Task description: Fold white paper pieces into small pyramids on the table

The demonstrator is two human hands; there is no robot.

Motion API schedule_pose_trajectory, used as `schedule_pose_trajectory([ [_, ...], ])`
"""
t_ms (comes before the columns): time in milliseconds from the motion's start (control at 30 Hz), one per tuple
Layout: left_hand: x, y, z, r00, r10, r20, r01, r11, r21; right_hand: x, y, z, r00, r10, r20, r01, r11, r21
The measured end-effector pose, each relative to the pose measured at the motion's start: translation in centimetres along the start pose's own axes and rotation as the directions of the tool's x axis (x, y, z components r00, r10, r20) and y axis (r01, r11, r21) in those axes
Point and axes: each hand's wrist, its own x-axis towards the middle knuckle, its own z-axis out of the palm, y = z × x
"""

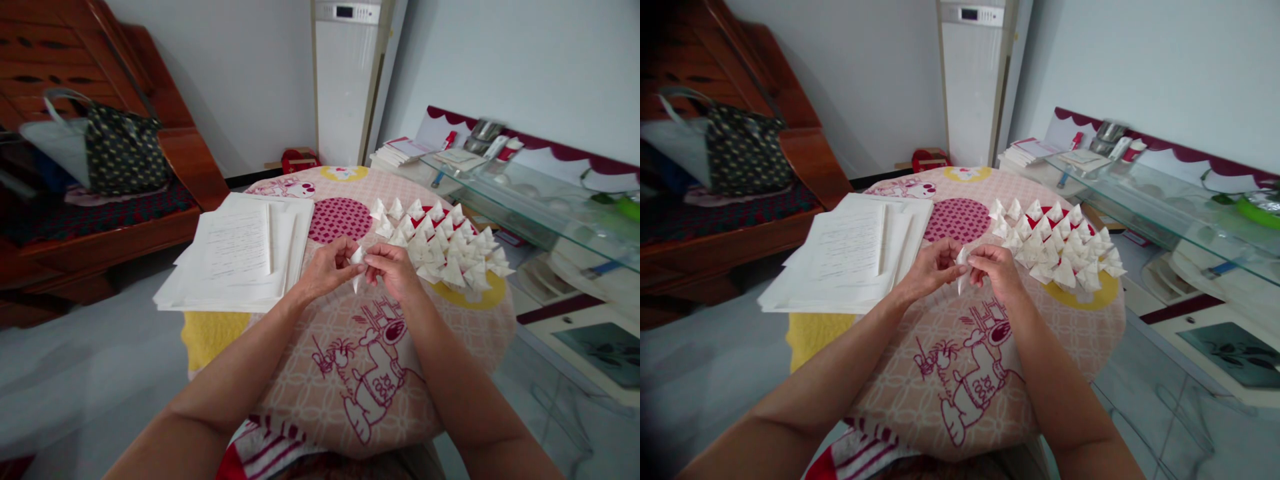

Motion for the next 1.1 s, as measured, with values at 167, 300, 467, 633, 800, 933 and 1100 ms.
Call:
schedule_pose_trajectory([
  [167, 0.16, -0.44, -0.18, 0.998, -0.018, 0.058, 0.024, 0.995, -0.095, 0.08, -0.02, -0.1, 1.0, 0.005, 0.016, -0.005, 1.0, 0.013],
  [300, 0.28, -0.59, -0.17, 0.997, -0.008, 0.073, 0.016, 0.994, -0.106, 0.12, -0.01, -0.2, 1.0, 0.003, 0.008, -0.003, 1.0, 0.018],
  [467, 0.24, -0.46, -0.2, 0.999, -0.005, 0.054, 0.011, 0.992, -0.125, 0.1, 0.03, -0.22, 1.0, -0.015, 0.001, 0.015, 1.0, -0.019],
  [633, 0.08, -0.54, -0.23, 0.998, -0.005, 0.066, 0.013, 0.992, -0.122, -0.04, 0.01, -0.11, 0.999, -0.041, 0.014, 0.043, 0.99, -0.136],
  [800, -0.04, -0.42, -0.22, 0.999, -0.012, 0.041, 0.013, 1.0, -0.006, -0.1, 0.09, -0.11, 0.996, -0.09, 0.002, 0.088, 0.979, -0.185],
  [933, -0.07, -0.33, -0.18, 1.0, -0.009, 0.023, 0.008, 1.0, 0.025, -0.13, 0.17, -0.02, 0.995, -0.099, -0.007, 0.095, 0.975, -0.2],
  [1100, -0.16, -0.07, -0.06, 1.0, 0.003, 0.011, -0.003, 0.999, 0.034, -0.01, 0.33, 0.02, 0.993, -0.101, -0.053, 0.087, 0.97, -0.225],
])
